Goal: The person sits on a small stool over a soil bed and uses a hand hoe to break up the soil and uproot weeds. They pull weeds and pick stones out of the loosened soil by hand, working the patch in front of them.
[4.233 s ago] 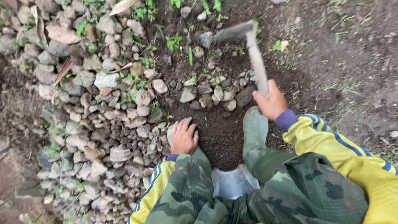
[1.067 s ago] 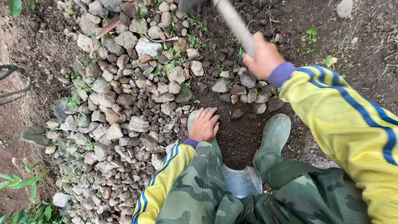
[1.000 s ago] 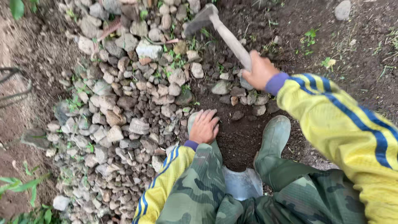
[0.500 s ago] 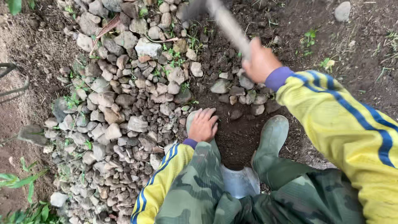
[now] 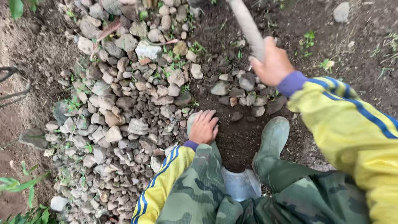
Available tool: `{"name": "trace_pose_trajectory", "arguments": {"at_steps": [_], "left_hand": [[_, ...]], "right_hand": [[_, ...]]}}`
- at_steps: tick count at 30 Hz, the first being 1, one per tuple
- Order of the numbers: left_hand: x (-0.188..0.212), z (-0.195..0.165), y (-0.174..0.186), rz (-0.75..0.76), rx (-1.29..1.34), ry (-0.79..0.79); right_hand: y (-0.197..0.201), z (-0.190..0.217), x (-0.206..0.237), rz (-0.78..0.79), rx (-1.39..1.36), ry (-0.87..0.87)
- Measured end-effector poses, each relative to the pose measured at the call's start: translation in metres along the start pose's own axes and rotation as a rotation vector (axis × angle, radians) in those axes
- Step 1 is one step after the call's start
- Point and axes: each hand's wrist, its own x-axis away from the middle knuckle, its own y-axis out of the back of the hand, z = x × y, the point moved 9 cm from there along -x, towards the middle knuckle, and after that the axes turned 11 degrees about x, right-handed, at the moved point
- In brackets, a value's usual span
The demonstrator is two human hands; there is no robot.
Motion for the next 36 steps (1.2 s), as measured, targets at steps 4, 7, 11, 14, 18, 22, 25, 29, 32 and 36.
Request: {"name": "trace_pose_trajectory", "arguments": {"at_steps": [4, 7, 11, 14, 18, 22, 25, 29, 32, 36], "left_hand": [[-0.002, -0.002, 0.005, 0.011, 0.005, -0.012], [-0.003, 0.004, 0.008, 0.012, 0.013, 0.020], [-0.002, -0.002, 0.004, -0.005, 0.032, -0.026], [0.001, -0.001, 0.003, -0.015, 0.036, 0.007], [-0.001, -0.001, 0.001, 0.012, 0.012, 0.026], [-0.003, -0.002, 0.002, 0.018, 0.007, 0.010], [-0.004, -0.006, 0.000, 0.027, 0.014, -0.009], [-0.002, -0.008, 0.002, 0.054, 0.002, -0.003], [0.000, -0.006, 0.005, 0.047, 0.011, 0.014], [0.002, -0.005, 0.008, -0.002, 0.049, 0.019]], "right_hand": [[-0.032, 0.020, -0.013, 0.157, 0.030, 0.044], [-0.053, -0.005, 0.010, 0.183, 0.093, 0.036], [-0.046, -0.044, 0.062, 0.270, 0.187, 0.027], [-0.020, -0.046, 0.064, 0.269, 0.171, -0.080], [0.010, -0.004, 0.018, 0.034, -0.018, -0.053], [-0.023, 0.022, -0.010, 0.142, 0.060, 0.018], [-0.039, 0.020, -0.014, 0.201, 0.169, 0.047], [-0.032, 0.012, -0.006, 0.140, 0.137, 0.109], [-0.034, -0.005, 0.021, 0.224, 0.192, 0.080], [-0.030, -0.040, 0.076, 0.281, 0.213, -0.002]]}}
